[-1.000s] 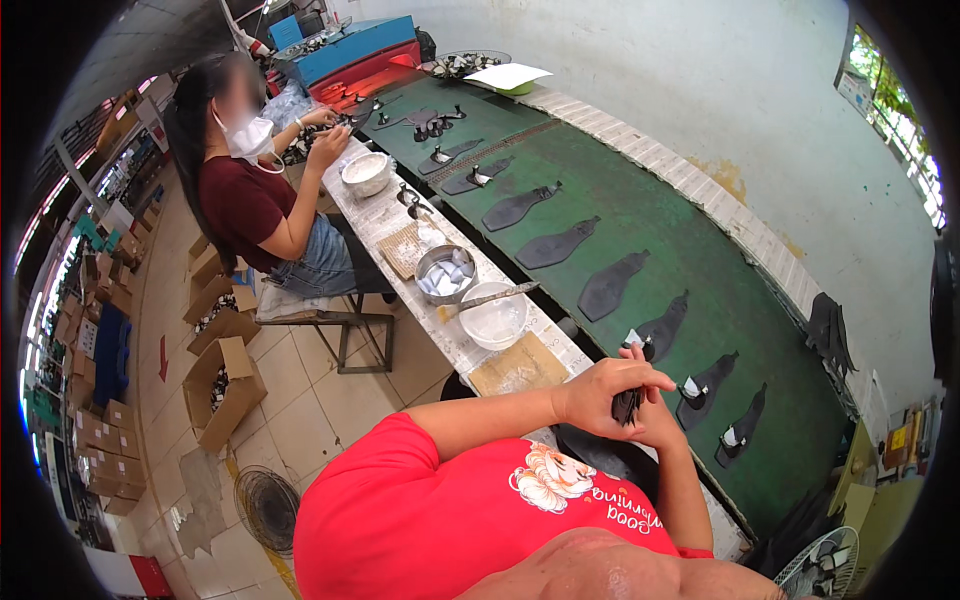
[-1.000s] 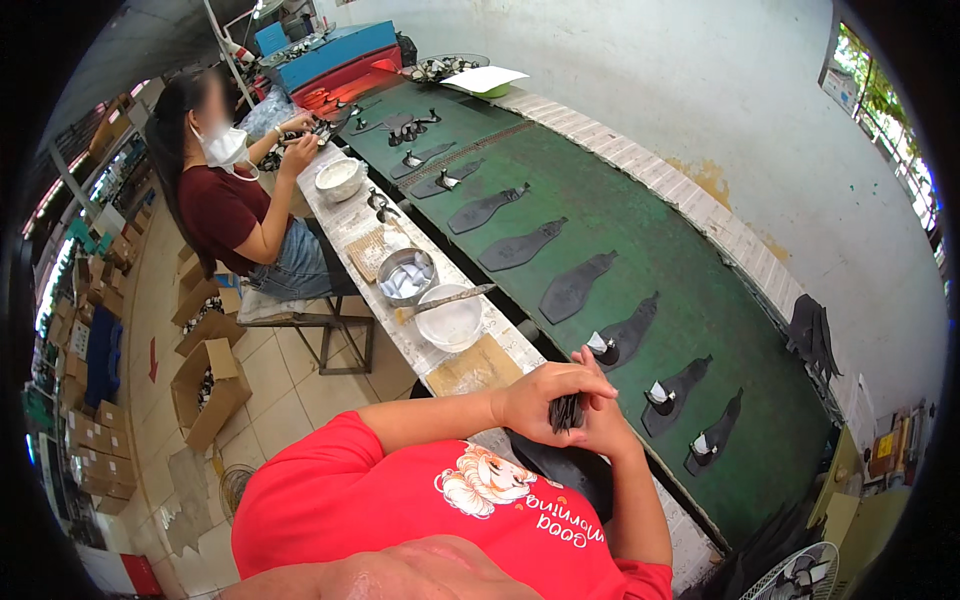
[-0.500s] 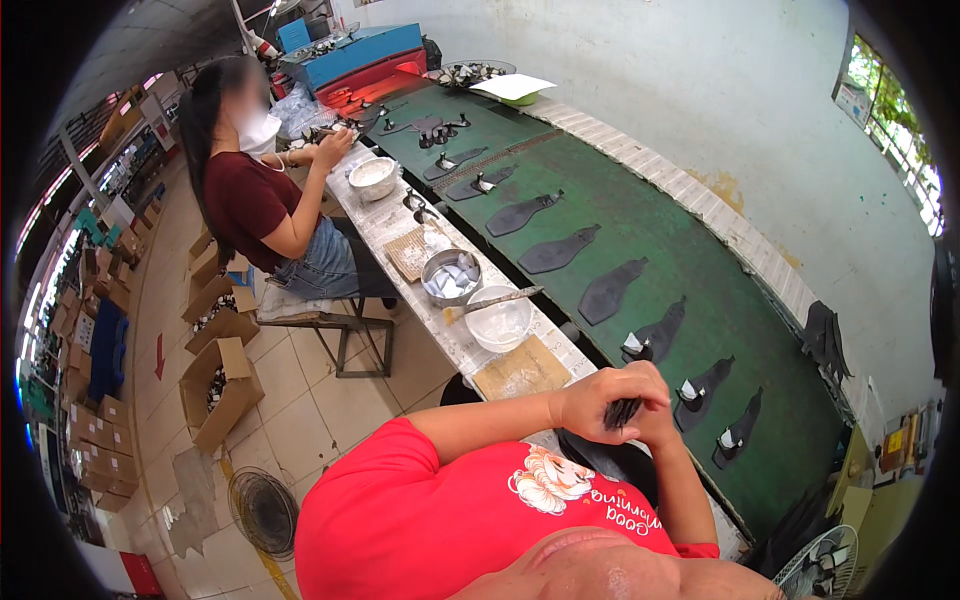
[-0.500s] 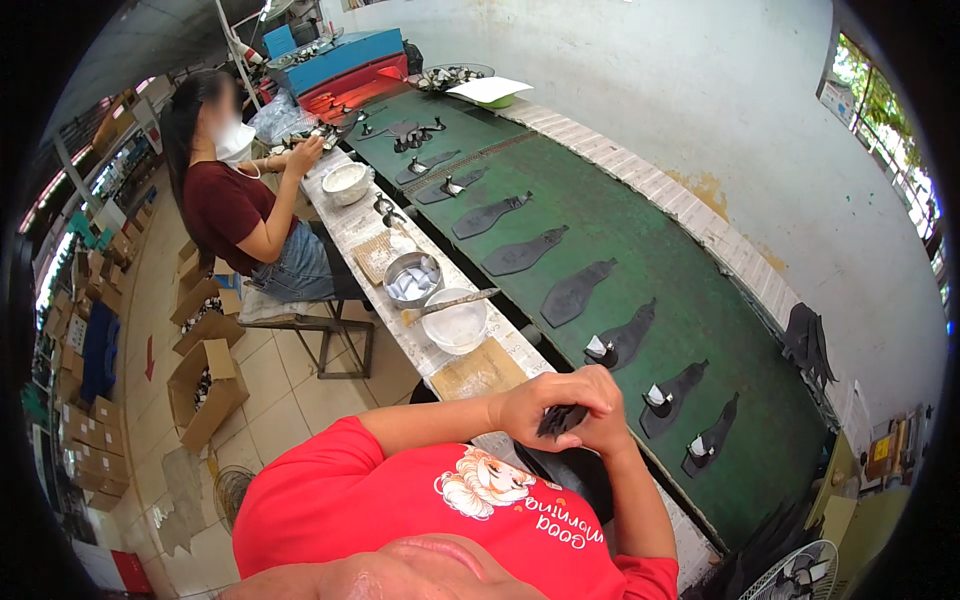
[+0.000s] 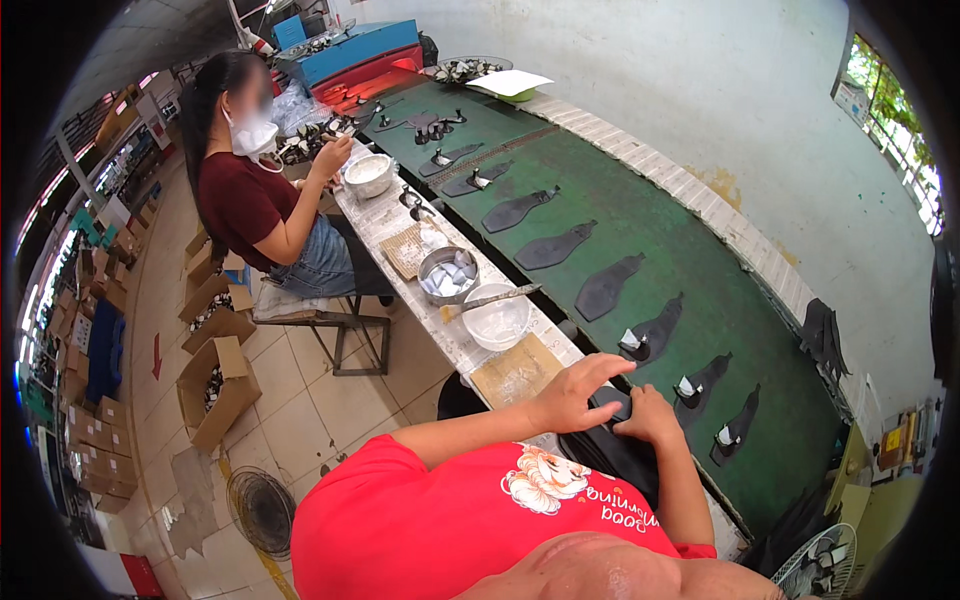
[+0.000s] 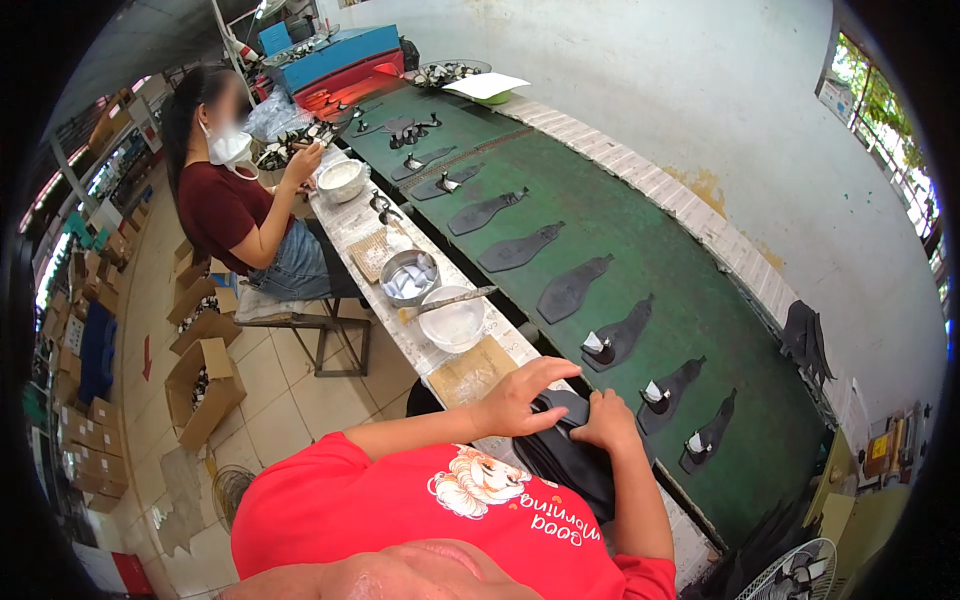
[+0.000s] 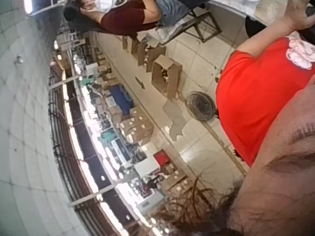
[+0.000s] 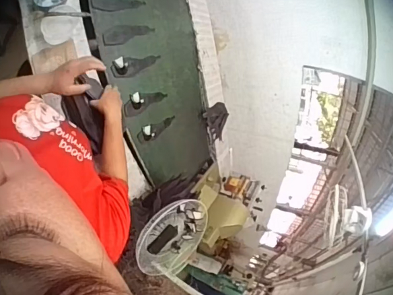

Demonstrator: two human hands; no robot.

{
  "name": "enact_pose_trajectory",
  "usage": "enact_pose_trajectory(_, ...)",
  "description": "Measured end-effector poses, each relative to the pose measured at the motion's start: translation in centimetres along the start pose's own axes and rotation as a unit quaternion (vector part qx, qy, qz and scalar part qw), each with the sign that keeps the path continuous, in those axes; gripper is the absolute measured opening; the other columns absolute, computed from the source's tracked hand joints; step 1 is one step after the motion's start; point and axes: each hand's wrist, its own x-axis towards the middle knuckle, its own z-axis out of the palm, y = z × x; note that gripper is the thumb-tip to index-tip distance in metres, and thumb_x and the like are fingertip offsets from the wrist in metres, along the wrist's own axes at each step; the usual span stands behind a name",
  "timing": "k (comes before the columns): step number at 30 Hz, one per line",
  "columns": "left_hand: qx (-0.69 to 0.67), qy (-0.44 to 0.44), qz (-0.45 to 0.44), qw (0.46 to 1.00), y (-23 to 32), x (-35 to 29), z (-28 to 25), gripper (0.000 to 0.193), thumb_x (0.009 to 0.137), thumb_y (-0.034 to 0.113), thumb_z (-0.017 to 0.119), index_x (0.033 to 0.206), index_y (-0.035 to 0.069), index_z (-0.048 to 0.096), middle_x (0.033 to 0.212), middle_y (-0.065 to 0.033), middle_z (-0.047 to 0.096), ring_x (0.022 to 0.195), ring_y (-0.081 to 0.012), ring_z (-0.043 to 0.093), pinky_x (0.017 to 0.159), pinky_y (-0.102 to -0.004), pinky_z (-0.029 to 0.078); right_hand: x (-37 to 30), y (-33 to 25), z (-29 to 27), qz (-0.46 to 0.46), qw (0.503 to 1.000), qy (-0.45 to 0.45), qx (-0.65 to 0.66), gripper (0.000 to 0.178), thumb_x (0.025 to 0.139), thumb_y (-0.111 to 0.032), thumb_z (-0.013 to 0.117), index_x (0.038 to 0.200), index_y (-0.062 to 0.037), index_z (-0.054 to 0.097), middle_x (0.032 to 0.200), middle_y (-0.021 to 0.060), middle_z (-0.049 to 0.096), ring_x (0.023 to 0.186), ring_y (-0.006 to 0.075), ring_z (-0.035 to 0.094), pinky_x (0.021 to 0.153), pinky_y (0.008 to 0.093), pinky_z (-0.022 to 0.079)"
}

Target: The person applies adhesive onto shoe soles and components using a brush, presses the parts together by hand, and arranges the assembled pieces onto a conveyor belt.

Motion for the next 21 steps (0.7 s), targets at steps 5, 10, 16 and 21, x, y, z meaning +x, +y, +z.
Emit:
enact_pose_trajectory(5, 0.133, -0.110, -0.031, 0.985, -1.7, -0.3, 1.3, 0.071, 0.071, 0.020, 0.074, 0.133, 0.006, 0.044, 0.127, -0.0174, 0.051, 0.119, -0.0332, 0.049, 0.103, -0.0436, 0.037, -0.3, -0.8, -1.5, 0.030, 0.996, -0.065, 0.053, 0.085, 0.054, -0.045, 0.082, 0.121, -0.0030, 0.051, 0.122, 0.0181, 0.056, 0.114, 0.0334, 0.055, 0.093, 0.0473, 0.045)
enact_pose_trajectory(10, 0.187, -0.318, -0.148, 0.918, -3.9, -1.1, 3.3, 0.080, 0.066, 0.026, 0.078, 0.136, 0.008, 0.044, 0.130, -0.0177, 0.051, 0.120, -0.0335, 0.049, 0.101, -0.0438, 0.036, -2.7, 2.1, -1.6, -0.020, 0.991, 0.054, 0.120, 0.103, 0.054, -0.048, 0.082, 0.139, -0.0075, 0.039, 0.132, 0.0192, 0.051, 0.127, 0.0299, 0.045, 0.104, 0.0538, 0.025)
enact_pose_trajectory(16, 0.243, -0.367, -0.107, 0.891, -4.2, 0.4, 4.7, 0.079, 0.064, 0.027, 0.079, 0.133, 0.007, 0.046, 0.115, -0.0129, 0.057, 0.108, -0.0298, 0.054, 0.090, -0.0398, 0.045, -6.7, 6.3, -0.6, 0.132, 0.961, 0.034, 0.241, 0.099, 0.053, -0.044, 0.085, 0.134, -0.0015, 0.046, 0.130, 0.0218, 0.052, 0.118, 0.0354, 0.052, 0.099, 0.0364, 0.042)
enact_pose_trajectory(21, 0.227, -0.339, -0.067, 0.911, -5.7, 0.5, 5.6, 0.075, 0.063, 0.026, 0.078, 0.130, 0.007, 0.049, 0.106, -0.0114, 0.059, 0.100, -0.0287, 0.055, 0.086, -0.0381, 0.046, -7.9, 8.7, 4.4, 0.116, 0.896, 0.193, 0.382, 0.081, 0.064, -0.032, 0.081, 0.132, -0.0007, 0.049, 0.125, 0.0212, 0.056, 0.116, 0.0312, 0.054, 0.099, 0.0377, 0.041)
